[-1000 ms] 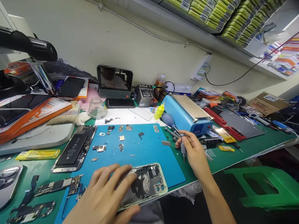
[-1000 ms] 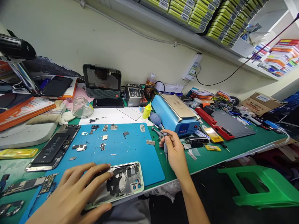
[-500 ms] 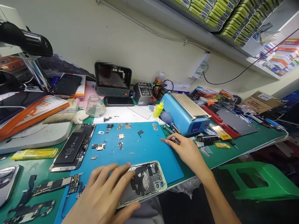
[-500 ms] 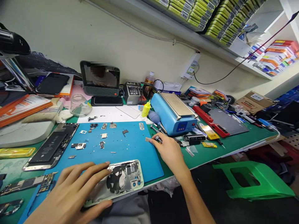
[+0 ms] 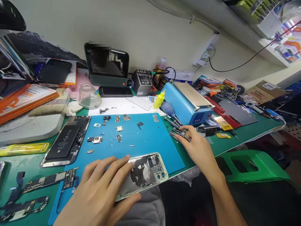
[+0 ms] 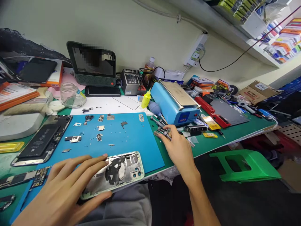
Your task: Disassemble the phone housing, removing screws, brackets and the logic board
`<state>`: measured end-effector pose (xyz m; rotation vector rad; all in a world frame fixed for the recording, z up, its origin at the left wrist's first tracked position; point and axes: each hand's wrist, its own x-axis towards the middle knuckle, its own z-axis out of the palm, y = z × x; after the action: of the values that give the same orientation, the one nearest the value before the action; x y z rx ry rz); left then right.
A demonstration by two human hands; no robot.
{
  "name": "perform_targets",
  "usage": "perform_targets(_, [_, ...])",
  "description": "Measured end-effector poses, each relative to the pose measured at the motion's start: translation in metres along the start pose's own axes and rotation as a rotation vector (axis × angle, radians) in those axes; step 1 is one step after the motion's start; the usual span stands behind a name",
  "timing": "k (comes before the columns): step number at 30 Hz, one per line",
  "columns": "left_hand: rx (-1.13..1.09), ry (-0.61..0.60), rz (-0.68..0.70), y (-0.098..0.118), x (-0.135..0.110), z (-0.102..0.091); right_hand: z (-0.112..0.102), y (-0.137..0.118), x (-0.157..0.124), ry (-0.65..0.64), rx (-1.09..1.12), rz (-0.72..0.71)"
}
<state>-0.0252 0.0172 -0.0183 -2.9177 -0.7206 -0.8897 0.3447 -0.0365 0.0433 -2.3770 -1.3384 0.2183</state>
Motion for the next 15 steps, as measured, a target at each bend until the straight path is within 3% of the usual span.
perform_targets(4, [-0.014, -0.017, 0.001, -0.001, 0.002, -0.001, 0.006, 0.002, -0.013, 0.134, 0.127, -0.098])
perform_targets(8, [-0.051, -0.032, -0.001, -0.001, 0.003, 0.000, 0.006, 0.004, -0.023, 0.168, 0.225, -0.212])
perform_targets(15, [-0.087, -0.048, -0.038, -0.002, -0.006, 0.011, 0.013, 0.009, -0.043, 0.149, 0.001, -0.451])
